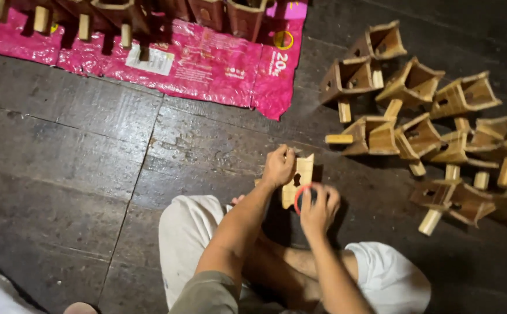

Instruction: Hand-sanding small wooden box components to smooth the surfaces in a workshop environment.

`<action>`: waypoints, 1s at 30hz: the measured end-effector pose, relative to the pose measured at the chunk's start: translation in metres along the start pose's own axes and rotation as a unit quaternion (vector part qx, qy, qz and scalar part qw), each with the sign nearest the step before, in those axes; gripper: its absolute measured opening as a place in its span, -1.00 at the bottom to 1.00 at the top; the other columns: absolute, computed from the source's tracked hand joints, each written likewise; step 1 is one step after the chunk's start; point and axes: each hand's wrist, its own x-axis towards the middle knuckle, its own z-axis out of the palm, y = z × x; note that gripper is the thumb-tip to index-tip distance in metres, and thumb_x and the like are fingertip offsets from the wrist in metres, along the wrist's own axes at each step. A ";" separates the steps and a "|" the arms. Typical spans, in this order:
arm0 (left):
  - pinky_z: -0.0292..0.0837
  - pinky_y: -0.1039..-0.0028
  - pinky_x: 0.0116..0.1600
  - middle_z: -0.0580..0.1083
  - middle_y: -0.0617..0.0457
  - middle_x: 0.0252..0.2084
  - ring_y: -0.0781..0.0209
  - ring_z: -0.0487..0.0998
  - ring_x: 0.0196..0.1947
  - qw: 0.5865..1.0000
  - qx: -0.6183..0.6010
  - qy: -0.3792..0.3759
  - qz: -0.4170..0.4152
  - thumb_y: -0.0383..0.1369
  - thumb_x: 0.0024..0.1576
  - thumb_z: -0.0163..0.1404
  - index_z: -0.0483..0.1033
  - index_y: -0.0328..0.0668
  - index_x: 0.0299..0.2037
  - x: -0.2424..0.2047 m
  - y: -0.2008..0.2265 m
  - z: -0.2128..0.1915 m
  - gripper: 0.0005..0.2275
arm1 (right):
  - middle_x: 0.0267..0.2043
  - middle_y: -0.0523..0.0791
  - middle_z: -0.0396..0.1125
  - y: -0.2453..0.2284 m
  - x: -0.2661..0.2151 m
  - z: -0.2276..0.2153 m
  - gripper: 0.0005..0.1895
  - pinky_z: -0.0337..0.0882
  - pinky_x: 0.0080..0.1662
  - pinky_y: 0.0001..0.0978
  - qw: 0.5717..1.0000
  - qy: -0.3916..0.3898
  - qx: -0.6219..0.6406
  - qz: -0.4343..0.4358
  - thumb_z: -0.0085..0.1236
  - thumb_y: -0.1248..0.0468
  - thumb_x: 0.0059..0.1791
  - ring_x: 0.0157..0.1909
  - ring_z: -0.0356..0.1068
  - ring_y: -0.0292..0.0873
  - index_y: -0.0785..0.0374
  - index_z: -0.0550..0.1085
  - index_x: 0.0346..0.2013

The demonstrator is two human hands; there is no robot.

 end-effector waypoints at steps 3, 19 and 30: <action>0.32 -0.10 -0.16 0.45 -0.41 -0.41 -0.47 0.52 -0.22 1.000 0.020 -0.009 0.005 -0.17 0.24 -0.17 0.34 -0.25 -0.40 -0.003 -0.001 -0.001 -0.70 | 0.00 -0.07 0.25 -0.005 0.047 0.030 -0.72 0.35 0.12 -0.07 1.000 0.026 0.010 0.003 0.28 -0.01 0.01 0.13 0.35 0.03 0.04 0.54 -0.12; 0.31 0.10 0.27 0.46 -0.24 0.11 -0.24 0.46 0.16 0.921 -0.191 0.319 -0.116 0.03 0.15 0.11 0.34 -0.06 0.06 -0.016 -0.037 0.054 -0.55 | -0.11 0.03 0.35 0.007 0.034 0.005 -0.66 0.35 0.11 0.00 0.943 -0.072 0.159 0.282 0.37 0.04 -0.08 0.05 0.39 0.21 0.14 0.53 -0.15; 0.46 0.44 -0.25 0.42 0.14 -0.57 0.22 0.50 -0.51 0.948 -0.207 0.000 -0.242 -0.33 -0.01 0.18 0.41 -0.04 -0.29 -0.176 -0.003 0.057 -0.81 | -0.10 -0.07 0.36 0.030 0.079 0.033 -0.66 0.40 0.07 -0.16 0.965 -0.008 0.154 0.211 0.43 0.05 -0.13 0.01 0.43 0.06 0.11 0.55 -0.18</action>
